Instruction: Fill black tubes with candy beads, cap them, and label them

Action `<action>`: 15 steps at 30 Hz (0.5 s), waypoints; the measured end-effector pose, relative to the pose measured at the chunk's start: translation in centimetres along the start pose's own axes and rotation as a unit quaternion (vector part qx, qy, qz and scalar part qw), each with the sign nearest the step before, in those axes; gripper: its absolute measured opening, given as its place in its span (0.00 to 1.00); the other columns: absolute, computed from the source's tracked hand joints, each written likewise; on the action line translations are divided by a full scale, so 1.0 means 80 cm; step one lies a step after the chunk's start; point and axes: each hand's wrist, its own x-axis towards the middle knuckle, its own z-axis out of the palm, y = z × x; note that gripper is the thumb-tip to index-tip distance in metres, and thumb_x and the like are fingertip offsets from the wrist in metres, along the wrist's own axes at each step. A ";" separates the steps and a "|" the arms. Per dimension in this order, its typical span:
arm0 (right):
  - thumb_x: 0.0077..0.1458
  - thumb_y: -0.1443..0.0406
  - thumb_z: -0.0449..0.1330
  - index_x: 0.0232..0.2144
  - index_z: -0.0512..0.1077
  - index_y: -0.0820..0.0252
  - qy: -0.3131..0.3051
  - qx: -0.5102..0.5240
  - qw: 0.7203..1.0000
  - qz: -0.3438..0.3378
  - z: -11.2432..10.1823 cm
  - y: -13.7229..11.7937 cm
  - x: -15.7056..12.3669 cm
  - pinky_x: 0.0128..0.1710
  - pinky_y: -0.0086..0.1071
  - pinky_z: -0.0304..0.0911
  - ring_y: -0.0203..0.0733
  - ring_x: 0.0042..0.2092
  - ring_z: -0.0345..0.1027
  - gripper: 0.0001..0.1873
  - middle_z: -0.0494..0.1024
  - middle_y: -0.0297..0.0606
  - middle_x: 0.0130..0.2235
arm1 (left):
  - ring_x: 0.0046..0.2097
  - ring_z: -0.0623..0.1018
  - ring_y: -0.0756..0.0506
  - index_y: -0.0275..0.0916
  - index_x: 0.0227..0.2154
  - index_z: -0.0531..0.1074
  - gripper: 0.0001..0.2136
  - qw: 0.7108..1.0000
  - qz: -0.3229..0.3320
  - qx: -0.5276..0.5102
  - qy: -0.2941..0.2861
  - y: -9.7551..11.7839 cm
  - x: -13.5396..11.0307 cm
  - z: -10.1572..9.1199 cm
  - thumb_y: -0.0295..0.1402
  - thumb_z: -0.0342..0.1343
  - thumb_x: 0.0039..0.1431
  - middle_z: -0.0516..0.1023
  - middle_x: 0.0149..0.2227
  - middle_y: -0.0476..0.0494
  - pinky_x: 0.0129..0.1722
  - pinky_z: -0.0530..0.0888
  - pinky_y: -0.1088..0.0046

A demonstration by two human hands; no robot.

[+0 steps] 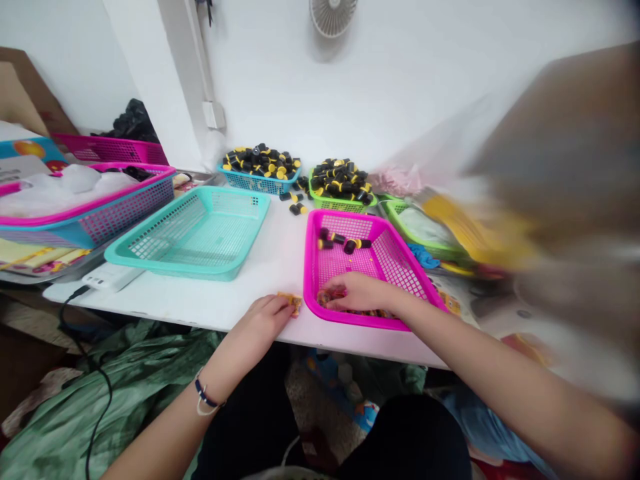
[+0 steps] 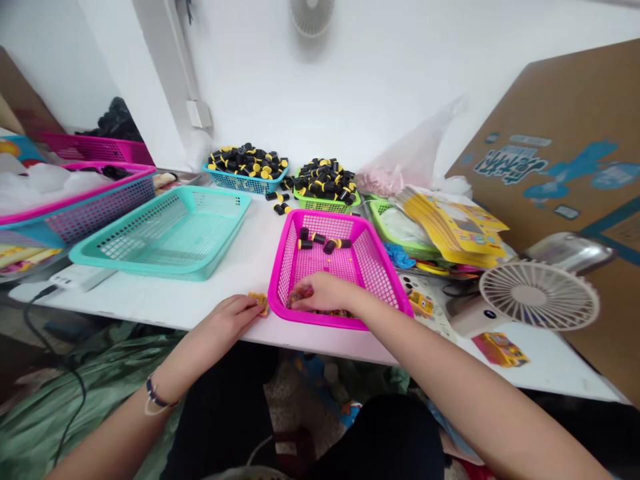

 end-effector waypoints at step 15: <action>0.63 0.57 0.58 0.47 0.73 0.61 0.090 -0.098 0.981 0.140 -0.061 0.012 0.043 0.49 0.45 0.69 0.44 0.48 0.72 0.16 0.76 0.41 0.49 | 0.49 0.77 0.41 0.37 0.47 0.76 0.14 0.999 -0.004 0.038 -0.029 0.011 0.012 -0.015 0.24 0.46 0.68 0.81 0.48 0.40 0.50 0.73 0.59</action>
